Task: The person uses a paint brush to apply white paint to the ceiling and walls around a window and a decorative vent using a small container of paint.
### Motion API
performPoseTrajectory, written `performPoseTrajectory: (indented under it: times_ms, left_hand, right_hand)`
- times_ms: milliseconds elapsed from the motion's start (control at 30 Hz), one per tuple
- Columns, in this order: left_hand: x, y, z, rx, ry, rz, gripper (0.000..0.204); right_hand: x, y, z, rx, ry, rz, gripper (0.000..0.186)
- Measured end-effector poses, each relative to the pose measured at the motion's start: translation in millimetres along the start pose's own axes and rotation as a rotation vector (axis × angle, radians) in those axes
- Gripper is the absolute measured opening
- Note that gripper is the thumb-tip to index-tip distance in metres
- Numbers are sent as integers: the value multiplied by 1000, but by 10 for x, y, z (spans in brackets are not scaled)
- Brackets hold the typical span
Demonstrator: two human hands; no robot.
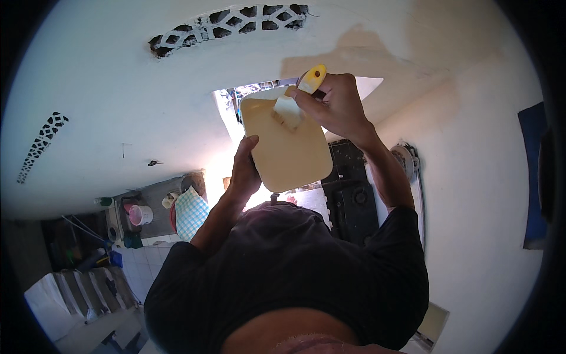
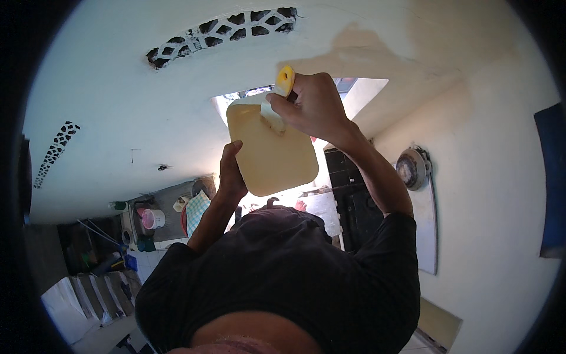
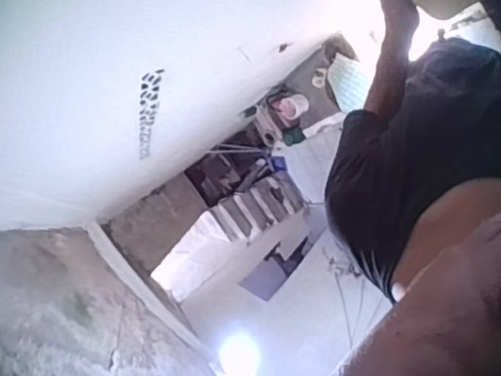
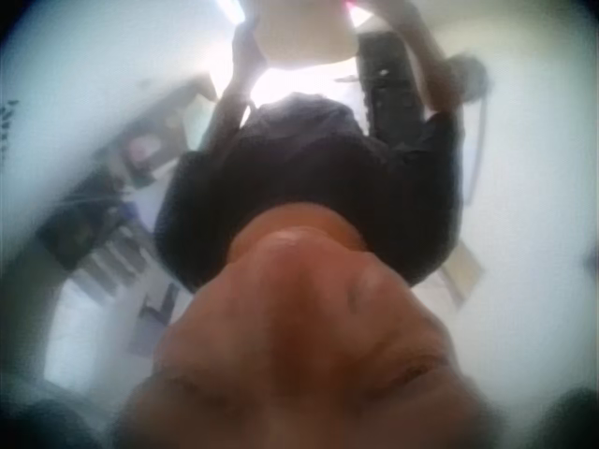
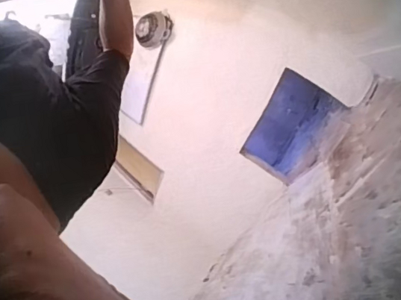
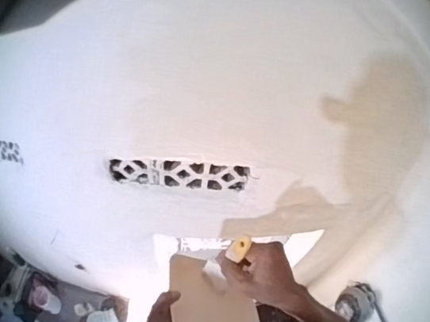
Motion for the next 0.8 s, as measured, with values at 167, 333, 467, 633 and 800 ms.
performPoseTrajectory:
  times_ms: [167,333,467,633,800]
  left_hand:
    - [102,31,13,-9,29,43,49]
    - [89,85,-19,-51,74,91,52]
    - [159,29,8,-48,110,92,44]
    - [87,35,-40,-55,89,102,40]
    - [72,4,4,-50,75,72,43]
  right_hand:
    - [-22,-84,28,25,-9,2,22]
    - [-17,-372,29,169,-221,59,11]
    - [-82,-329,18,194,-286,31,14]
    - [-14,-420,-16,340,-207,-229,18]
    - [274,-563,-43,335,14,-127,12]
Point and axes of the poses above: each hand's wrist, its own z-axis towards the middle knuckle, its own x-axis out of the back of the hand, y = z × x, the point moved 9 cm from there along z, towards the middle knuckle, and after that the axes turned 9 degrees about y, right-handed, at the moved point
